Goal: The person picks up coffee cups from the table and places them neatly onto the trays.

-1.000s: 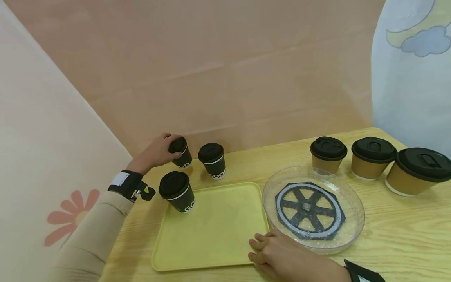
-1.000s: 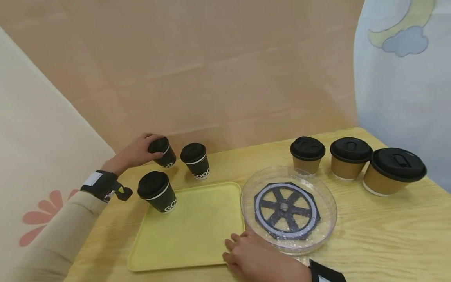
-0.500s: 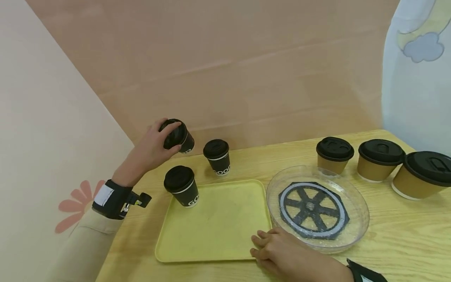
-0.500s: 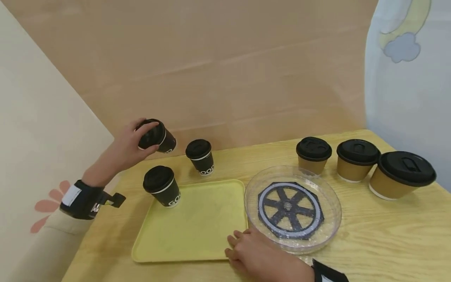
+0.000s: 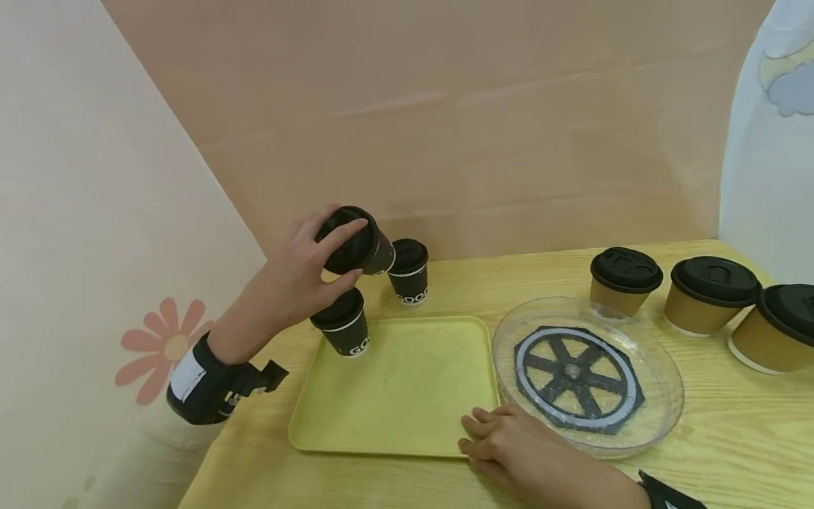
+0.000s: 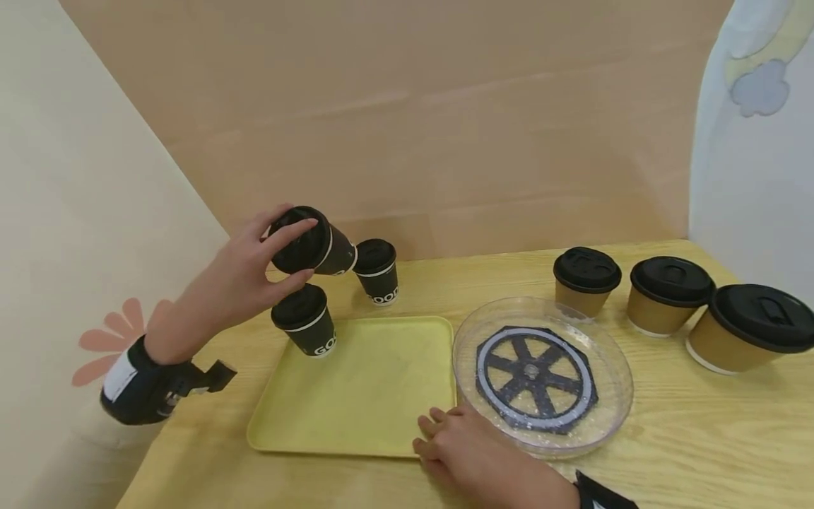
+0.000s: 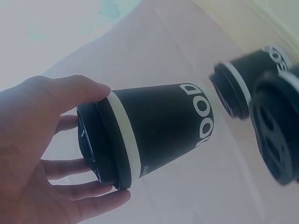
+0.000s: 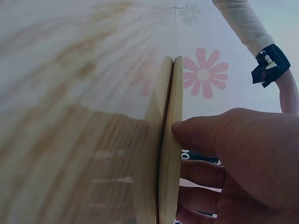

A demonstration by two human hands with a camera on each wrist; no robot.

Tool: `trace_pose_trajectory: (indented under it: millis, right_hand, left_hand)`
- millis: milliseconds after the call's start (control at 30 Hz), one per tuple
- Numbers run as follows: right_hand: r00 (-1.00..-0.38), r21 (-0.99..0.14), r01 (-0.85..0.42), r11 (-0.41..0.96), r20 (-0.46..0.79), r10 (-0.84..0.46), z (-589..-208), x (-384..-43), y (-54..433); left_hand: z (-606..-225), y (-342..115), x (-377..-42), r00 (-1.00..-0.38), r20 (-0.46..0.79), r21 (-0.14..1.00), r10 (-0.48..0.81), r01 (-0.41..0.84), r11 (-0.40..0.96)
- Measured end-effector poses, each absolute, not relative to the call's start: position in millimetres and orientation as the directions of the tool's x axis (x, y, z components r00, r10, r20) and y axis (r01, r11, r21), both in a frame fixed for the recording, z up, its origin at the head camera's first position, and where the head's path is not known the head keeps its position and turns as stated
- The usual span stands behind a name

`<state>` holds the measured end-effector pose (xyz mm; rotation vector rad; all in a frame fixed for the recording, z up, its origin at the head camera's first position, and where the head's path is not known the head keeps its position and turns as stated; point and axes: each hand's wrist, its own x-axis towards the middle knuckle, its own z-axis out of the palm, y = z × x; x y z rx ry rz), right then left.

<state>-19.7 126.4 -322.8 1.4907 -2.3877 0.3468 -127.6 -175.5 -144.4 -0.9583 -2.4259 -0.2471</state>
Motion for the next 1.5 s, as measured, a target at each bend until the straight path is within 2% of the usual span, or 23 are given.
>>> trace_pose_trajectory:
  millis: [233,600,767,1067,1200,1500]
  right_hand:
    - [-0.445,-0.069,-0.889,0.452,0.357,-0.821,-323,-17,131]
    - [-0.533,-0.108,-0.844,0.525,0.272,-0.801,-317,-12,139]
    - [-0.534,-0.1,-0.844,0.527,0.241,-0.81,-316,-11,140]
    - [-0.514,-0.079,-0.854,0.514,0.278,-0.811,-316,-9,141]
    - [-0.509,-0.07,-0.856,0.512,0.286,-0.812,-315,-8,141]
    - [-0.476,-0.035,-0.87,0.491,0.316,-0.821,-317,-12,141]
  left_hand:
    - [-159,-162,-105,-0.545,0.524,-0.061,0.655,0.743,0.667]
    - [-185,-147,-75,-0.583,0.372,0.004,0.722,0.779,0.627]
    - [-198,-144,-64,-0.621,0.273,0.036,0.735,0.77,0.637]
    - [-214,-145,-54,-0.687,0.135,0.079,0.714,0.726,0.683]
    - [-222,-144,-54,-0.692,0.141,0.081,0.708,0.721,0.688]
    - [-238,-142,-54,-0.664,0.205,0.021,0.719,0.738,0.675]
